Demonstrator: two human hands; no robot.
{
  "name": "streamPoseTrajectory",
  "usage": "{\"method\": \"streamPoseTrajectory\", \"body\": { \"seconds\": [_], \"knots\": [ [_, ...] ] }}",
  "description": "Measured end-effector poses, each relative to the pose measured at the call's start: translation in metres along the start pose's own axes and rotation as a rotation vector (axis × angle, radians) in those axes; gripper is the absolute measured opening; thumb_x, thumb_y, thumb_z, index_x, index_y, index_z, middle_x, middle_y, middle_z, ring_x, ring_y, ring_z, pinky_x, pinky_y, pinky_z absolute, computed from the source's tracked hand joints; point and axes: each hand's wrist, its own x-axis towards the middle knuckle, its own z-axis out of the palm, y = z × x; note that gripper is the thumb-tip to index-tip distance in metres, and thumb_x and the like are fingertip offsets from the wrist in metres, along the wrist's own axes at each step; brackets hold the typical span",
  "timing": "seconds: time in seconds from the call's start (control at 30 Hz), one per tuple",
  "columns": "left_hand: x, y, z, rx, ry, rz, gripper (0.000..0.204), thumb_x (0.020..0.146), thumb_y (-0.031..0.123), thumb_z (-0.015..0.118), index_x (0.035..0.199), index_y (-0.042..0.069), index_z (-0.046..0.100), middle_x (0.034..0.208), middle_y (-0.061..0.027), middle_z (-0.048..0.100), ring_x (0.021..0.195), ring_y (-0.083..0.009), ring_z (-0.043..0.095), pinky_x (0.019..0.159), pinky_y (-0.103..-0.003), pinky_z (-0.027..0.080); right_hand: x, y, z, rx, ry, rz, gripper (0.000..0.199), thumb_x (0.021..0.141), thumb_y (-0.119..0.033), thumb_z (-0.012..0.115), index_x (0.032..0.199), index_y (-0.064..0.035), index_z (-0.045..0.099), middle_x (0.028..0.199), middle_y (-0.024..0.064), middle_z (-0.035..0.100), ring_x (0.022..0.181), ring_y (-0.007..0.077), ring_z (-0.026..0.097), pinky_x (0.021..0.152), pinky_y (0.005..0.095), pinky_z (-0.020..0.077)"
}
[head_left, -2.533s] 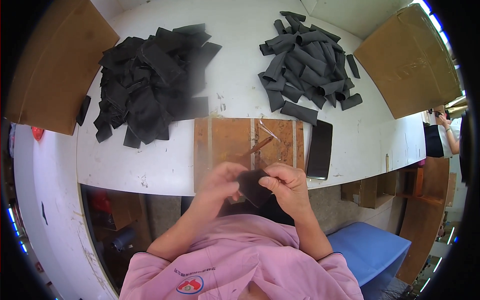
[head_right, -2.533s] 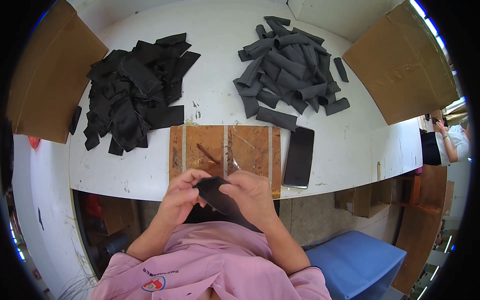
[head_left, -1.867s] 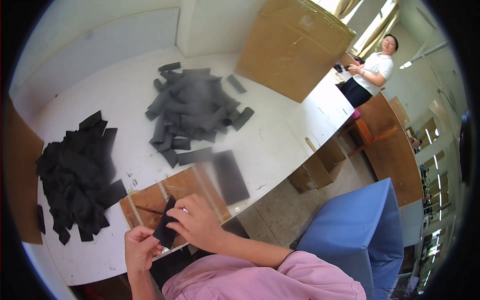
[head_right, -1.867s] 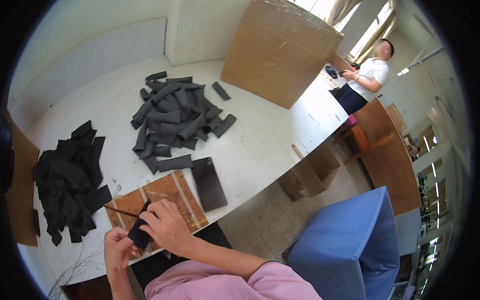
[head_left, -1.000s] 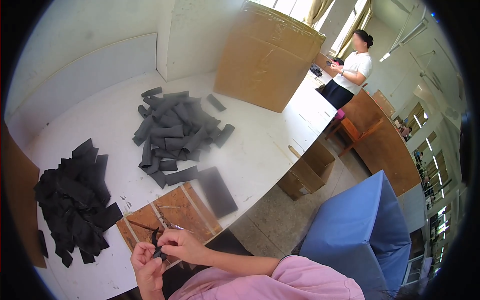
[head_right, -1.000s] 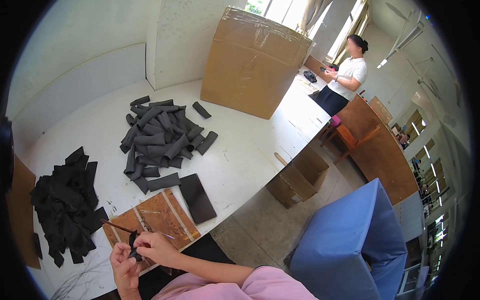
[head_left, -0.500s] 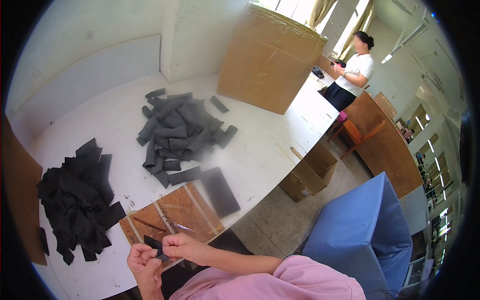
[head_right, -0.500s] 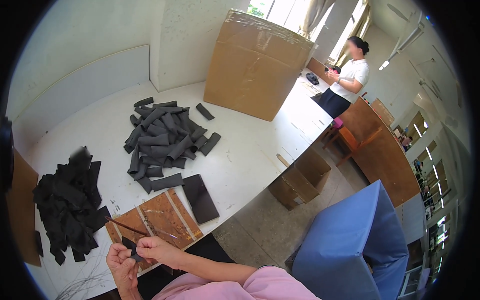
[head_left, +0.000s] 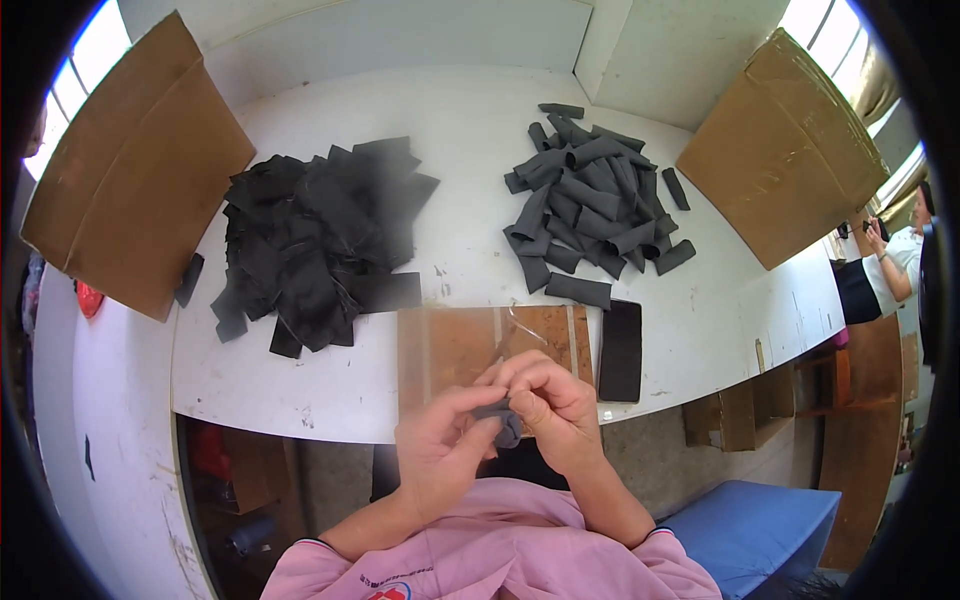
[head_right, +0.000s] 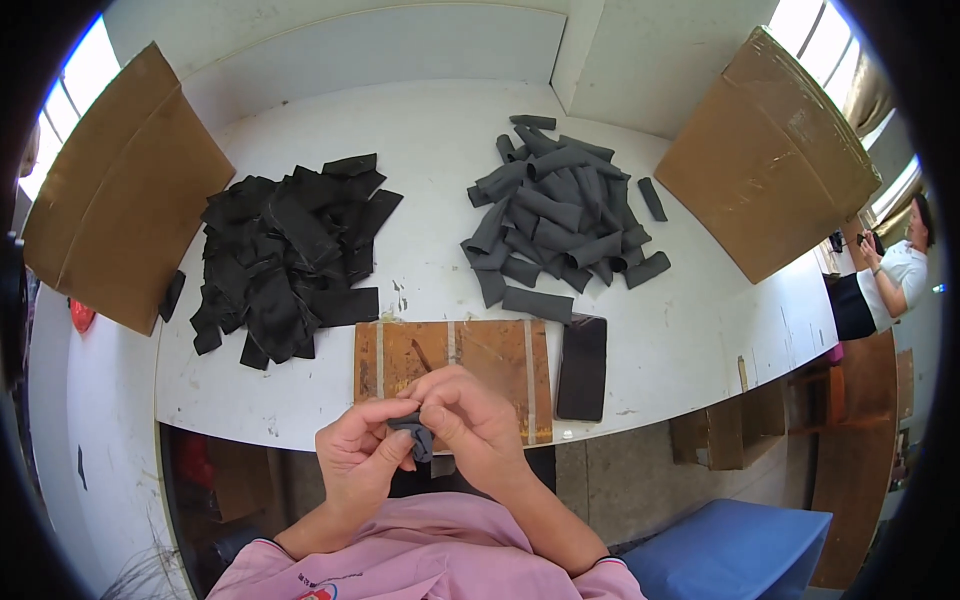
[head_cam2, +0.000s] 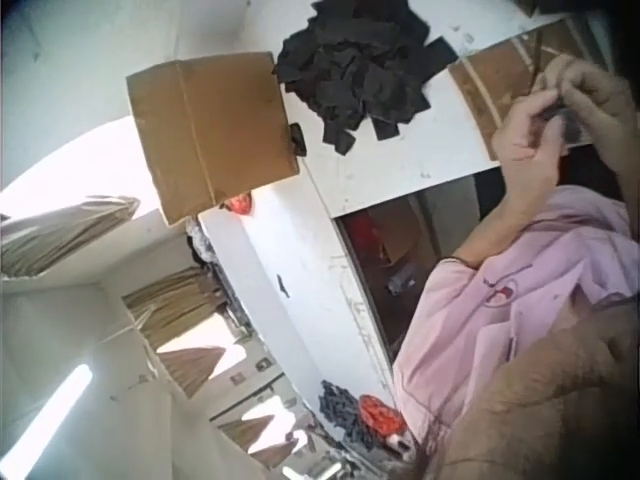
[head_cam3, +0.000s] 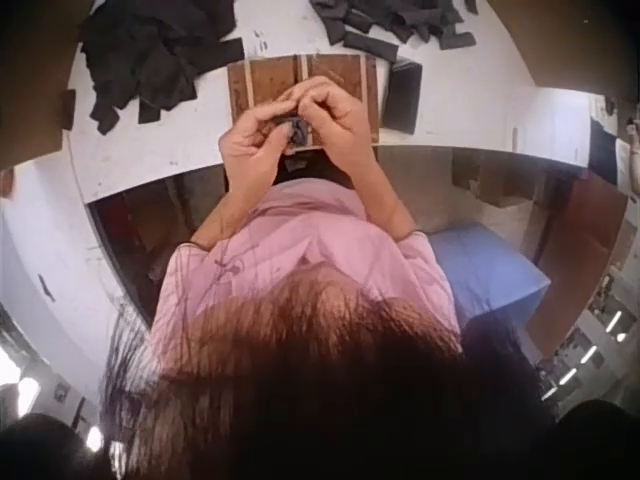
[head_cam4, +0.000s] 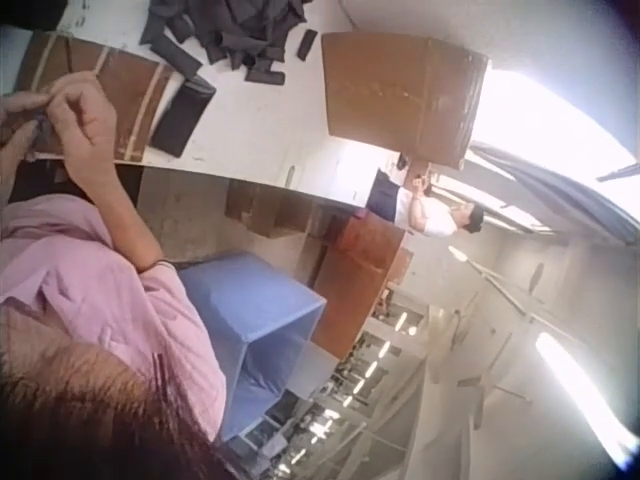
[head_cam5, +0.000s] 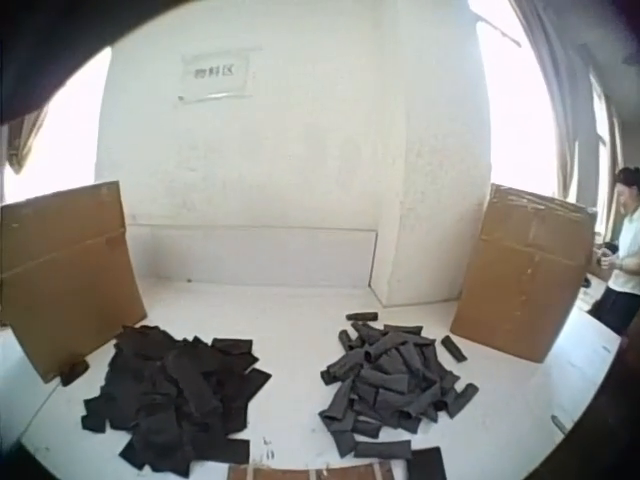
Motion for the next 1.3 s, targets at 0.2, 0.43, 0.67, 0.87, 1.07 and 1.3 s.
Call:
{"method": "streamPoseTrajectory", "body": {
  "seconds": [0.2, 0.43, 0.67, 0.87, 1.07, 1.3],
  "knots": [
    [0.017, 0.023, 0.016, -0.049, 0.091, 0.150, 0.010, 0.082, 0.001, 0.053, 0.092, -0.001, 0.051, 0.089, -0.0085, 0.054, 0.061, -0.0077, 0.052, 0.046, -0.018, 0.045, 0.019, -0.037, 0.004, -0.558, 0.000, -0.283, 0.007, 0.080, -0.006, 0.054, 0.078, -0.0005, 0.051, 0.076, 0.0093, 0.049, 0.065, 0.0165, 0.048, 0.058, 0.0240, 0.0393],
    [0.051, 0.056, 0.001, -1.216, -0.623, -0.280, 0.017, 0.086, 0.004, 0.043, 0.102, -0.003, 0.044, 0.074, -0.0077, 0.054, 0.035, -0.0027, 0.037, 0.033, -0.018, 0.031, 0.046, -0.074, 0.006, -0.171, -0.106, 0.155, 0.014, 0.082, -0.013, 0.053, 0.074, -0.0016, 0.049, 0.064, -0.0012, 0.045, 0.058, 0.0064, 0.041, 0.051, 0.0207, 0.0326],
    [0.065, -0.017, -0.021, -1.243, -0.148, -0.527, 0.022, 0.086, 0.005, 0.041, 0.106, 0.002, 0.050, 0.062, -0.0004, 0.051, 0.032, -0.0024, 0.031, 0.031, -0.018, 0.024, 0.045, 0.004, -0.030, 0.311, -0.029, 0.527, 0.020, 0.086, -0.018, 0.049, 0.072, -0.0043, 0.051, 0.059, -0.0037, 0.043, 0.053, 0.0031, 0.036, 0.046, 0.0187, 0.0275],
    [0.078, -0.012, -0.021, -1.577, -0.295, -0.538, 0.021, 0.088, 0.009, 0.037, 0.102, 0.001, 0.050, 0.059, -0.0006, 0.047, 0.033, -0.0038, 0.030, 0.032, -0.019, 0.024, 0.063, -0.006, -0.020, 0.059, -0.109, 0.419, 0.020, 0.087, -0.021, 0.049, 0.073, -0.0057, 0.050, 0.060, -0.0037, 0.043, 0.052, 0.0033, 0.035, 0.045, 0.0182, 0.0264],
    [0.073, -0.024, -0.026, -1.555, -0.064, -0.556, 0.022, 0.089, 0.010, 0.039, 0.105, 0.001, 0.050, 0.057, 0.0008, 0.045, 0.034, -0.0039, 0.030, 0.034, -0.019, 0.026, 0.057, 0.009, -0.020, 0.201, -0.033, 0.505, 0.021, 0.087, -0.021, 0.049, 0.072, -0.0055, 0.050, 0.058, -0.0035, 0.043, 0.051, 0.0034, 0.035, 0.045, 0.0181, 0.0271],
    [0.060, -0.001, -0.004, -0.911, -0.113, -0.286, 0.026, 0.085, 0.003, 0.043, 0.111, 0.001, 0.043, 0.072, -0.0075, 0.055, 0.033, -0.0032, 0.031, 0.033, -0.018, 0.025, 0.063, 0.000, -0.034, 0.109, -0.108, 0.494, 0.021, 0.086, -0.022, 0.051, 0.072, -0.0052, 0.050, 0.060, -0.0033, 0.044, 0.053, 0.0042, 0.037, 0.047, 0.0183, 0.0289]
  ]
}}
